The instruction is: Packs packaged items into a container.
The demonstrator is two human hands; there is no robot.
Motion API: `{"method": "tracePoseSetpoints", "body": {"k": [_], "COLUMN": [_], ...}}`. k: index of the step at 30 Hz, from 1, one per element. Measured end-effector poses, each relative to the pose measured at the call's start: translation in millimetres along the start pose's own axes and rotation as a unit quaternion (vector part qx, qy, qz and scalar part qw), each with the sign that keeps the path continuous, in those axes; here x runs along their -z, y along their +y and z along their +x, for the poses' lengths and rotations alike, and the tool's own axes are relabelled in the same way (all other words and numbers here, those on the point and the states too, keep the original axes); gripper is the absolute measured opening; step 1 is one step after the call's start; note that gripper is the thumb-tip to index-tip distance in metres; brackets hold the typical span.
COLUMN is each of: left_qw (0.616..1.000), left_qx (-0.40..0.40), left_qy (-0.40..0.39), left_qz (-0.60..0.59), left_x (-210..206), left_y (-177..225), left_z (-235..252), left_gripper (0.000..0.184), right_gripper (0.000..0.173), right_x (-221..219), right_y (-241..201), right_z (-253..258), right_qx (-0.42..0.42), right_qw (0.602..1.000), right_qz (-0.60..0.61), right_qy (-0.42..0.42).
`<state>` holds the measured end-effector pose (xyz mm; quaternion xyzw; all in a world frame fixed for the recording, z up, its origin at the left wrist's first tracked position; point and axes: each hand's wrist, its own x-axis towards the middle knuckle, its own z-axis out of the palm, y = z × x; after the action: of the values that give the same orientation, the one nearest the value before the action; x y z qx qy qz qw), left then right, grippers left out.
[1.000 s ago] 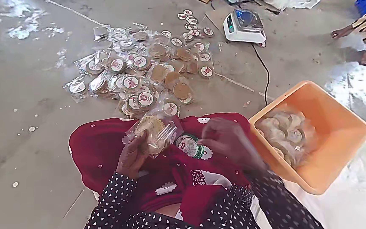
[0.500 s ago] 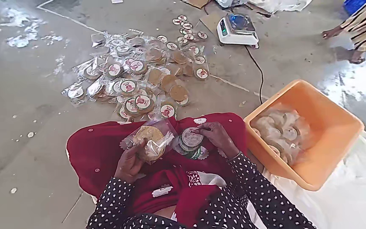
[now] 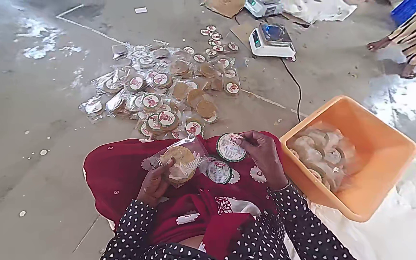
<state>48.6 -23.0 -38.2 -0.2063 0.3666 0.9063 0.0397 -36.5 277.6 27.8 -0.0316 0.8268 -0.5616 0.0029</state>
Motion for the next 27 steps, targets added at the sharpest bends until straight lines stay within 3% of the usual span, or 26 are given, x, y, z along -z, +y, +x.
{"method": "tracePoseSetpoints", "body": {"k": [6,11,14,21,27], "left_qw": [1.000,0.999,0.999,0.999,0.999], "left_qx": [0.001,0.006,0.002,0.013,0.005], "left_qy": [-0.017,-0.028,-0.026,-0.023,-0.002], "left_qz": [0.010,0.028,0.030,0.018,0.043], "left_x": [-2,-3,-3,0,-2], "left_y": [0,2,2,2,2], "left_z": [-2,-4,-3,-3,-6], "left_gripper": [0.022,0.027,0.024,0.025,0.030], "right_gripper": [0.009,0.017,0.017,0.012,0.034], "right_x": [-31,-65,-81,-73,-94], "right_y": [-17,-25,-28,-40,-38], "right_z": [4,8,8,0,-13], "right_qx": [0.057,-0.024,-0.037,-0.022,0.032], "right_qw": [0.997,0.980,0.971,0.978,0.958], "right_qz": [0.000,0.113,0.112,0.094,0.042], "right_qy": [-0.049,-0.164,-0.207,-0.184,-0.281]}}
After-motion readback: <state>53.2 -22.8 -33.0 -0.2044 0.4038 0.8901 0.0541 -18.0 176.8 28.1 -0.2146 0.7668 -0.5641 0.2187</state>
